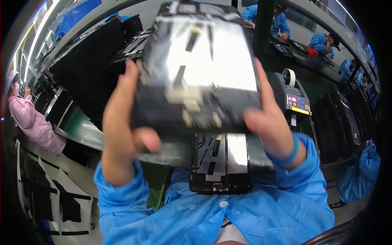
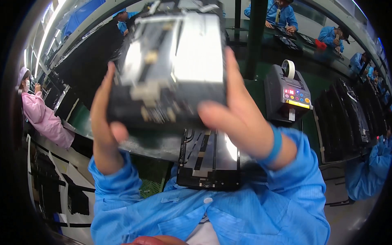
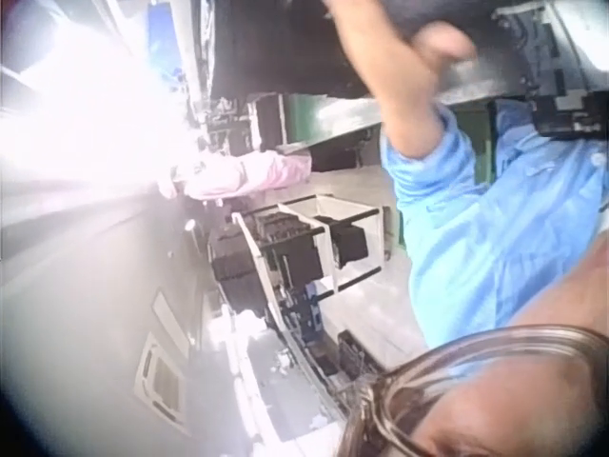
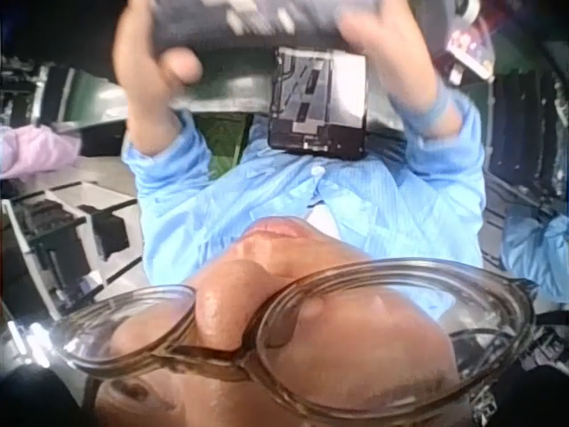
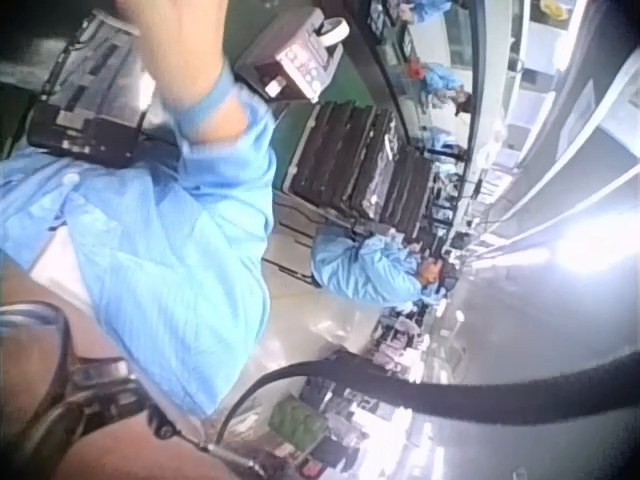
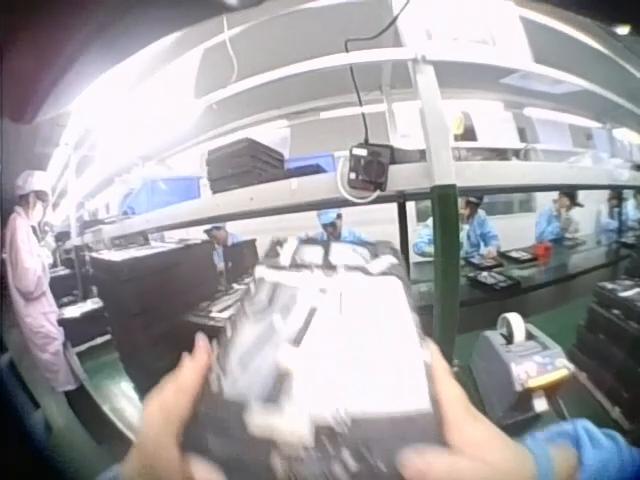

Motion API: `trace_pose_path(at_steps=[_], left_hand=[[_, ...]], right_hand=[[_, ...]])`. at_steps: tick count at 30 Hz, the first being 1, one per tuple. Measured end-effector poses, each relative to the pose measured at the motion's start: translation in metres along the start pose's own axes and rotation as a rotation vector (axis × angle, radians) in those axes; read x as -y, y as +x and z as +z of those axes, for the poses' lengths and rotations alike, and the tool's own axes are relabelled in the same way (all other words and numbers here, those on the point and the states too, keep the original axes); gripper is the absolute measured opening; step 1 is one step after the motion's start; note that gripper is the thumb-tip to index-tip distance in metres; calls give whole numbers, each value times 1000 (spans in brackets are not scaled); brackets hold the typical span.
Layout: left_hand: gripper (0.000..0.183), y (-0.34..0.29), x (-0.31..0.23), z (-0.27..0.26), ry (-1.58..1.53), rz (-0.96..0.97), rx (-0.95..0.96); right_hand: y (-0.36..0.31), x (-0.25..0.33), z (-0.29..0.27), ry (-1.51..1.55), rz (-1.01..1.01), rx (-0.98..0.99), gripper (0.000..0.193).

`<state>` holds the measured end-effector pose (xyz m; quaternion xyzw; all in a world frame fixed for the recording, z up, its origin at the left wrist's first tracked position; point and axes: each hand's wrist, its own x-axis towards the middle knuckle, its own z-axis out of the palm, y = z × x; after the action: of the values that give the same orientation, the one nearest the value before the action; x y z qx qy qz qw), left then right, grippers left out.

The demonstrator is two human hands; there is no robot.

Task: The person retrieves tape strips from an electronic tape dispenser and applies them onto tablet devices by hand. The person stacks the devices, takes down additional stacks from an overhead shelf, and places them onto the workbench to apply more tape.

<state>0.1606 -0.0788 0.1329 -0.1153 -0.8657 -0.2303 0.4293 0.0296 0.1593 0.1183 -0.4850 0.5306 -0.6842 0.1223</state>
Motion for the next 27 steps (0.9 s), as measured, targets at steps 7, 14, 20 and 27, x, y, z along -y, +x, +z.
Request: trace_pose_path(at_steps=[7,14,20,27], left_hand=[[80,70,129,-47,188,-23,-195],[68,54,194,-17,133,-212,-279],[52,40,203,-19,175,-147,-360],[29,-8,99,37,382,85,-469]], right_hand=[[185,-68,33,-186,-66,-78,104],[229,-112,42,-340,56,-108,108],[221,-106,49,-556,62,-135,103],[68,-21,7,-762,-187,156,61]])
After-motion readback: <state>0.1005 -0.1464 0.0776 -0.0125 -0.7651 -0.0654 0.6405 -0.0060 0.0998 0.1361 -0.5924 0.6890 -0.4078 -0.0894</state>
